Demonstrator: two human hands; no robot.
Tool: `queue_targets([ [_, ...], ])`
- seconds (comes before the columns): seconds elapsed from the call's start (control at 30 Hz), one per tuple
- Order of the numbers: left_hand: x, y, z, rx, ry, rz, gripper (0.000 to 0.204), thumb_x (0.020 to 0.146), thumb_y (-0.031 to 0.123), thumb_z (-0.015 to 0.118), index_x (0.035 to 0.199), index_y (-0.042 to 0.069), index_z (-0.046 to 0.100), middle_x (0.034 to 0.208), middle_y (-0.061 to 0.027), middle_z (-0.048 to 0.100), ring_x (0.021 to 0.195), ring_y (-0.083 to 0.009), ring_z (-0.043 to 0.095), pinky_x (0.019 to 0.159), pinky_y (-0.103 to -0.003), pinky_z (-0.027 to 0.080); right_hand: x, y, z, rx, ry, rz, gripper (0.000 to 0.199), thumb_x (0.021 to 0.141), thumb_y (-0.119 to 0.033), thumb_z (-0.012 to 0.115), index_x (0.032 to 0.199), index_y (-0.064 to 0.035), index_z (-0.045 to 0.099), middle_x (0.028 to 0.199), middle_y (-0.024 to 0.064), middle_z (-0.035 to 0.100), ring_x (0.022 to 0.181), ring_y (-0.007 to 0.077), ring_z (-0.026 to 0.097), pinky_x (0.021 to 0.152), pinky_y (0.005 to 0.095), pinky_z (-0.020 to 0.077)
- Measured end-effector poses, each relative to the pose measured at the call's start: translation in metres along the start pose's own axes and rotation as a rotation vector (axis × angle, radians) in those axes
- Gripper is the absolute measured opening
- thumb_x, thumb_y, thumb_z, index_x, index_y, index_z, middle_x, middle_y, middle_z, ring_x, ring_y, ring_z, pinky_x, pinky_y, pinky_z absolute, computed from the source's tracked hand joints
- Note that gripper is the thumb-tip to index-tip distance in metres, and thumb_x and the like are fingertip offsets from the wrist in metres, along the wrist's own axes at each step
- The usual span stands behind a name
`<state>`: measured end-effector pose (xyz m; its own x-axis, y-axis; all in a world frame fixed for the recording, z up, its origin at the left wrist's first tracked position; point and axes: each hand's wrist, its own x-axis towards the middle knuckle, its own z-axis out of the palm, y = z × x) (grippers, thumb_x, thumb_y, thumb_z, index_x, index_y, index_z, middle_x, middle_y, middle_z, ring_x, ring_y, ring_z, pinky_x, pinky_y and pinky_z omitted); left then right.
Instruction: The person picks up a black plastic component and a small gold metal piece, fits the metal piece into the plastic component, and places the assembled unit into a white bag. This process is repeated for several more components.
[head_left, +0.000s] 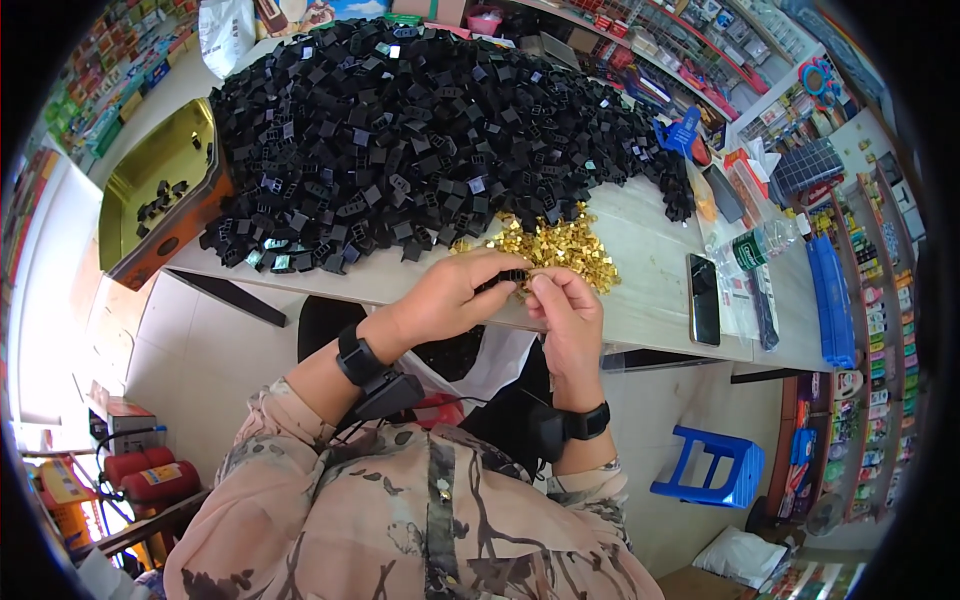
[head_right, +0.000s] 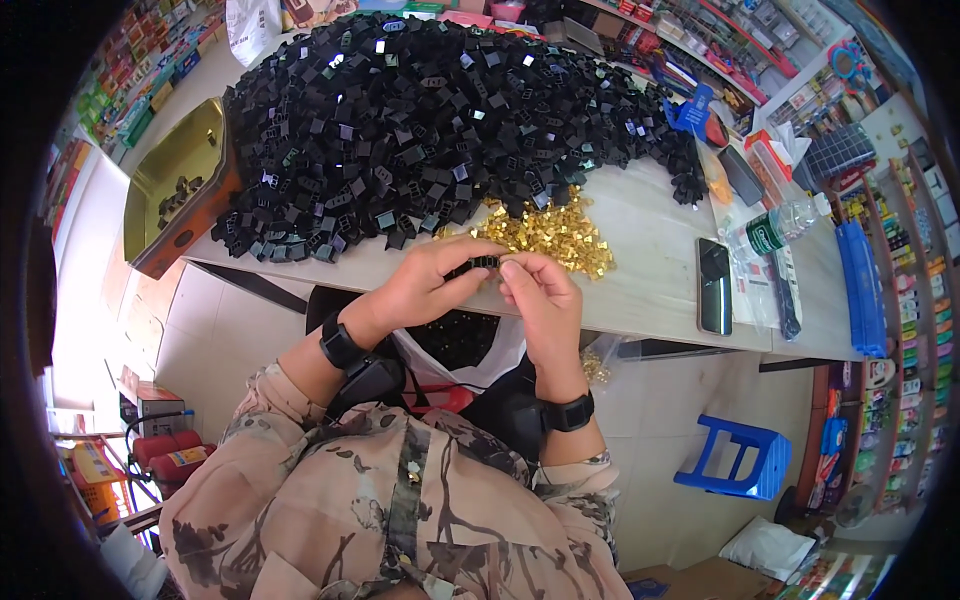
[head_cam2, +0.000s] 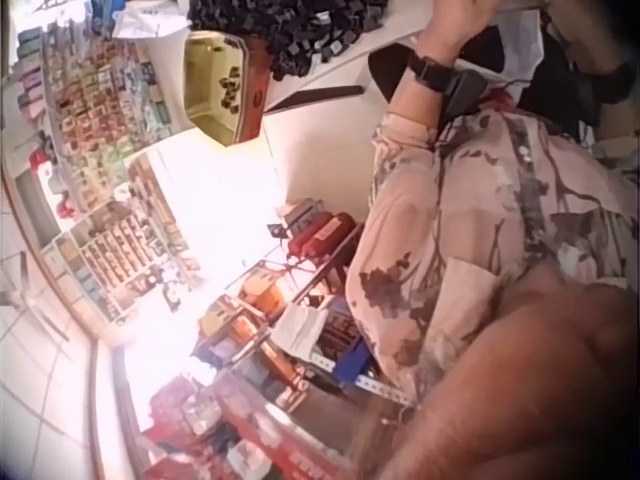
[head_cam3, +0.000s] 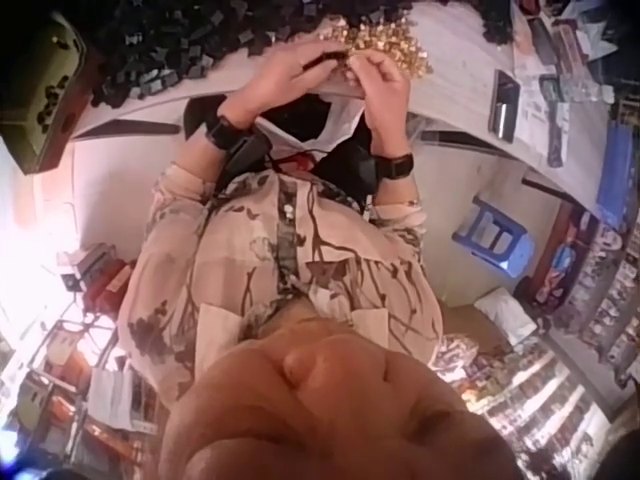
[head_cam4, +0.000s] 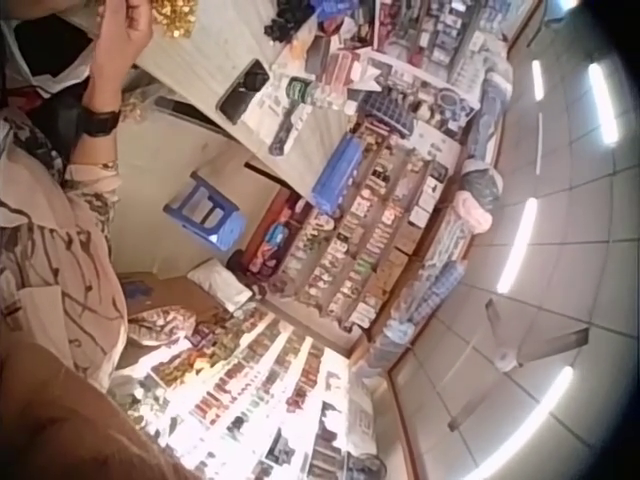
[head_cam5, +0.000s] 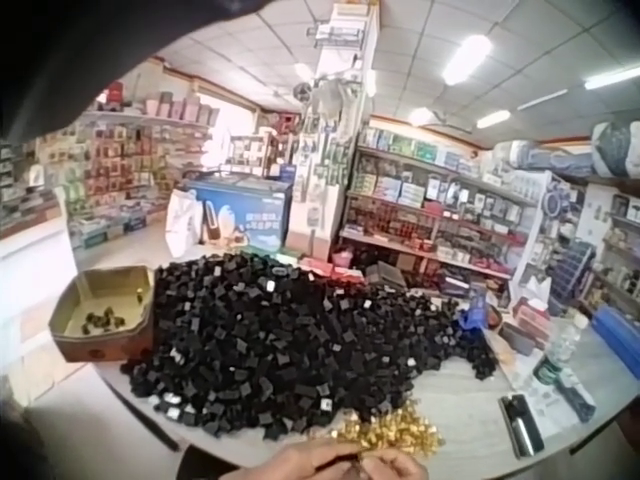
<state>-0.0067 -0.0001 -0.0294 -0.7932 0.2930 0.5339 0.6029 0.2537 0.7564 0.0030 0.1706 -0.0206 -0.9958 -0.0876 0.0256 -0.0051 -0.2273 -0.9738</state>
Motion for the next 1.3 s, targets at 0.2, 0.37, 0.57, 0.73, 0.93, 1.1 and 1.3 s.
queue_targets([
  [0.2, -0.003, 0.002, -0.002, -0.037, -0.006, -0.025, 0.025, 0.083, 0.007, 0.058, 0.107, 0.002, 0.059, 0.092, -0.0159, 0.063, 0.085, -0.0316, 0.061, 0.073, -0.035, 0.048, -0.004, 0.001, -0.001, -0.119, -0.02, 0.035, 0.013, 0.087, -0.016, 0.063, 0.091, -0.0033, 0.061, 0.078, -0.0012, 0.06, 0.068, 0.0048, 0.055, 0.06, 0.0187, 0.0445],
  [0.37, -0.004, -0.002, 0.002, 0.03, 0.004, 0.01, 0.024, 0.082, 0.007, 0.058, 0.106, 0.003, 0.059, 0.092, -0.0152, 0.063, 0.085, -0.0315, 0.061, 0.073, -0.035, 0.048, -0.001, -0.002, -0.006, -0.203, -0.076, 0.082, 0.01, 0.088, -0.015, 0.061, 0.09, -0.0052, 0.061, 0.079, -0.0016, 0.061, 0.067, 0.0044, 0.055, 0.06, 0.0174, 0.0444],
  [0.57, -0.003, -0.008, -0.001, 0.014, -0.057, 0.045, 0.026, 0.082, 0.005, 0.059, 0.108, 0.002, 0.058, 0.093, -0.0137, 0.063, 0.085, -0.0293, 0.061, 0.072, -0.033, 0.047, 0.007, -0.013, -0.009, -0.356, -0.155, 0.151, 0.013, 0.088, -0.018, 0.061, 0.089, -0.0054, 0.059, 0.078, -0.0024, 0.06, 0.066, 0.0037, 0.054, 0.059, 0.0173, 0.0438],
  [0.73, 0.0, -0.002, -0.004, -0.207, 0.0, -0.103, 0.024, 0.083, 0.004, 0.059, 0.107, 0.003, 0.059, 0.089, -0.0069, 0.062, 0.08, -0.0174, 0.06, 0.071, -0.028, 0.046, 0.007, -0.003, -0.008, -0.219, -0.134, 0.078, 0.019, 0.085, -0.02, 0.066, 0.088, -0.0025, 0.059, 0.077, 0.0001, 0.06, 0.064, 0.0059, 0.054, 0.058, 0.0201, 0.0441],
  [0.93, -0.002, -0.007, -0.007, -0.468, 0.106, -0.285, 0.022, 0.086, 0.003, 0.058, 0.107, 0.004, 0.057, 0.089, 0.0017, 0.056, 0.08, -0.0029, 0.05, 0.07, -0.02, 0.043, -0.003, 0.002, -0.001, -0.741, -0.223, -0.238, 0.015, 0.087, -0.016, 0.063, 0.088, -0.0017, 0.06, 0.079, -0.0024, 0.06, 0.065, 0.0067, 0.055, 0.058, 0.0216, 0.0448],
  [1.1, -0.005, -0.005, -0.006, -0.27, 0.038, -0.267, 0.025, 0.086, 0.004, 0.059, 0.11, 0.003, 0.053, 0.092, 0.0005, 0.055, 0.083, -0.0042, 0.051, 0.072, -0.021, 0.044, 0.002, 0.005, 0.001, -1.137, -0.219, -0.552, 0.013, 0.087, -0.014, 0.062, 0.088, -0.001, 0.061, 0.077, -0.0022, 0.06, 0.063, 0.008, 0.055, 0.057, 0.0226, 0.0446],
  [1.3, -0.005, -0.009, 0.003, -0.348, 0.089, -0.3, 0.022, 0.085, 0.004, 0.06, 0.107, 0.003, 0.057, 0.09, 0.0, 0.056, 0.084, -0.0051, 0.053, 0.073, -0.023, 0.045, 0.005, 0.006, -0.006, -0.616, -0.068, -0.213, 0.012, 0.088, -0.014, 0.06, 0.088, -0.0027, 0.061, 0.076, -0.0015, 0.06, 0.062, 0.0071, 0.055, 0.054, 0.021, 0.0429],
])
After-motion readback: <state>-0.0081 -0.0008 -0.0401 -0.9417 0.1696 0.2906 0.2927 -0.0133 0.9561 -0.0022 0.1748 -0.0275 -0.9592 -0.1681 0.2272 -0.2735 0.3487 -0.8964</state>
